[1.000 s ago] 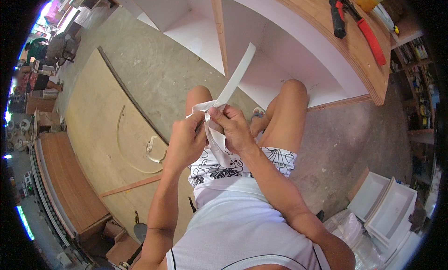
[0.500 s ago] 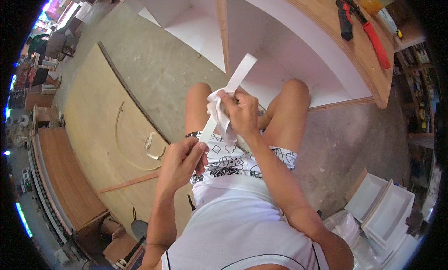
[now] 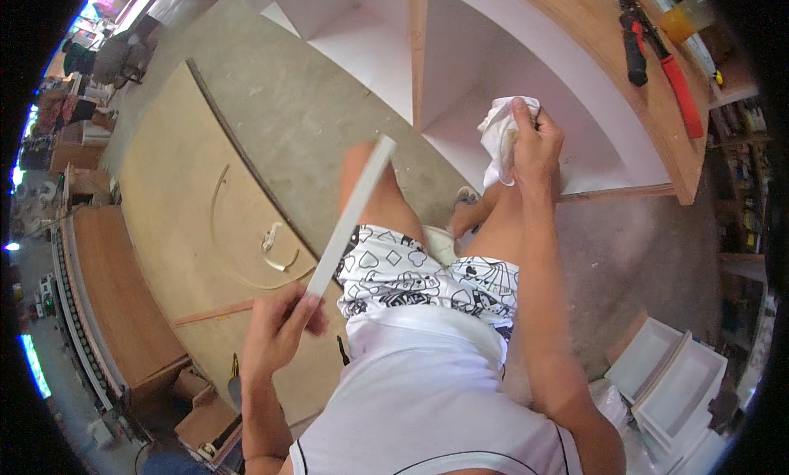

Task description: The person sits on the floor and applies white edge banding to a wooden cabinet. They wipe the banding with a cloth, apply glue from a bottle, and press the strip onto the cabinet edge.

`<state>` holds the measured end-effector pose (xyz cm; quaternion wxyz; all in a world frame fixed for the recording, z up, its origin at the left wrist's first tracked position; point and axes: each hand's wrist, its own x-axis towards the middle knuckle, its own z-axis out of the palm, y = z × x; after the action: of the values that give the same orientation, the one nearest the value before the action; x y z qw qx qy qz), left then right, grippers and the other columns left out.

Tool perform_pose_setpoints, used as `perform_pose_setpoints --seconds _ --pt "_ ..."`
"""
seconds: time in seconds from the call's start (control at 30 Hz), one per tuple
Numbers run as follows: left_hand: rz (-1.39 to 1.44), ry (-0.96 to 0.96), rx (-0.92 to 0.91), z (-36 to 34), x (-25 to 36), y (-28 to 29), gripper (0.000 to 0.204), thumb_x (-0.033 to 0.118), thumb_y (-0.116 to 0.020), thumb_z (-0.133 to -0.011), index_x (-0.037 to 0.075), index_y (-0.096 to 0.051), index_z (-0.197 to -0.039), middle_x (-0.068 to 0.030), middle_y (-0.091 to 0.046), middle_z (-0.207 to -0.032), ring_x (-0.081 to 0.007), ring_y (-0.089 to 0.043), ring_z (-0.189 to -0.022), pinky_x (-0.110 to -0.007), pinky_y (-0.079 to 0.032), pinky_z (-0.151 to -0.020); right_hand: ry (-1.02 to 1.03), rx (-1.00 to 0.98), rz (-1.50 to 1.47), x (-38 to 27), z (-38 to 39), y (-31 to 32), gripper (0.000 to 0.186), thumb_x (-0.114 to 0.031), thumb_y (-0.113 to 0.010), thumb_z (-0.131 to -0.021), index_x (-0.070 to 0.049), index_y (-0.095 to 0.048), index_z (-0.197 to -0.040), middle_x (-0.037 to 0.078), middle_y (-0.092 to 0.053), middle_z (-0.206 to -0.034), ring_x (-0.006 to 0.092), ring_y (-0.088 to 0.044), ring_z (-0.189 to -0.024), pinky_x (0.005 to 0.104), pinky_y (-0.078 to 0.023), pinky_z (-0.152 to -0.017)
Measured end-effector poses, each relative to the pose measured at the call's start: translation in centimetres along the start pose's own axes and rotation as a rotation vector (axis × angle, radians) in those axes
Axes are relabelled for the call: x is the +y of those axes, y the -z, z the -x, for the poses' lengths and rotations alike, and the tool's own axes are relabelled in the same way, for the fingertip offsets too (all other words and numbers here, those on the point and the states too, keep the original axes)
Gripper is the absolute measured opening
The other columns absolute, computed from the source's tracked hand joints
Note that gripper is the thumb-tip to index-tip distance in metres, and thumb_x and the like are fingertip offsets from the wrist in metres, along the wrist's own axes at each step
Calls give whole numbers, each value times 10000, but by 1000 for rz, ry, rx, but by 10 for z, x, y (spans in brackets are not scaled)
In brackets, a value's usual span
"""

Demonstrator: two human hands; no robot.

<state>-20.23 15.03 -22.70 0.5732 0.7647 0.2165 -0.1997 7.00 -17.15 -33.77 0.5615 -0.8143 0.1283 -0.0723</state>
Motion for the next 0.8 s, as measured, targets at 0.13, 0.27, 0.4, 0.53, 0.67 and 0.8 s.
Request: perform_pose_setpoints --seconds 0.13,0.27,0.4,0.53,0.67,0.8 --pt "137 -214 125 -53 -7 -29 253 164 -615 -1048 -72 -692 -1098 -65 -685 -924 -99 -630 -859 -274 -512 -778 -53 -143 -160 -5 42 -26 335 -305 -731 -961 28 -753 -934 22 -696 -787 113 -599 -727 314 -496 -681" --pt "772 -163 53 -99 20 -68 233 155 -668 -1017 -9 -686 -1182 -4 -673 -987 -71 -559 -884 -250 -430 -781 -299 -661 -559 6 93 -33 279 -251 -705 -989 -2 -751 -1106 21 -736 -962 112 -659 -864 290 -532 -794" --pt "867 -228 -26 -131 30 -88 207 128 -694 -999 37 -672 -1183 -11 -679 -998 -83 -569 -863 -249 -437 -767 356 -698 -295 -30 127 -20 246 -185 -701 -967 -7 -732 -1133 94 -742 -1033 212 -693 -966 334 -532 -843" --pt "639 -297 90 -131 46 -93 213 133 -738 -964 46 -674 -1148 -18 -677 -985 -104 -579 -854 -255 -444 -775 378 -703 -36 -51 114 -1 231 -166 -721 -923 11 -732 -1071 155 -722 -1000 291 -700 -929 382 -528 -760" --pt "-386 -704 825 -110 62 -46 480 257 -822 -880 82 -636 -1287 -97 -661 -1154 -198 -604 -1004 -352 -458 -930 802 -610 241 -50 80 11 134 -148 -727 -866 -45 -736 -951 102 -697 -910 300 -675 -846 424 -538 -687" --pt "-1214 -1063 614 -89 121 -15 511 284 -801 -878 102 -610 -1315 -126 -599 -1329 -310 -526 -1272 -556 -324 -1080 1058 -702 426 -82 48 42 101 -84 -760 -827 -51 -729 -917 74 -686 -853 285 -639 -815 413 -533 -673"
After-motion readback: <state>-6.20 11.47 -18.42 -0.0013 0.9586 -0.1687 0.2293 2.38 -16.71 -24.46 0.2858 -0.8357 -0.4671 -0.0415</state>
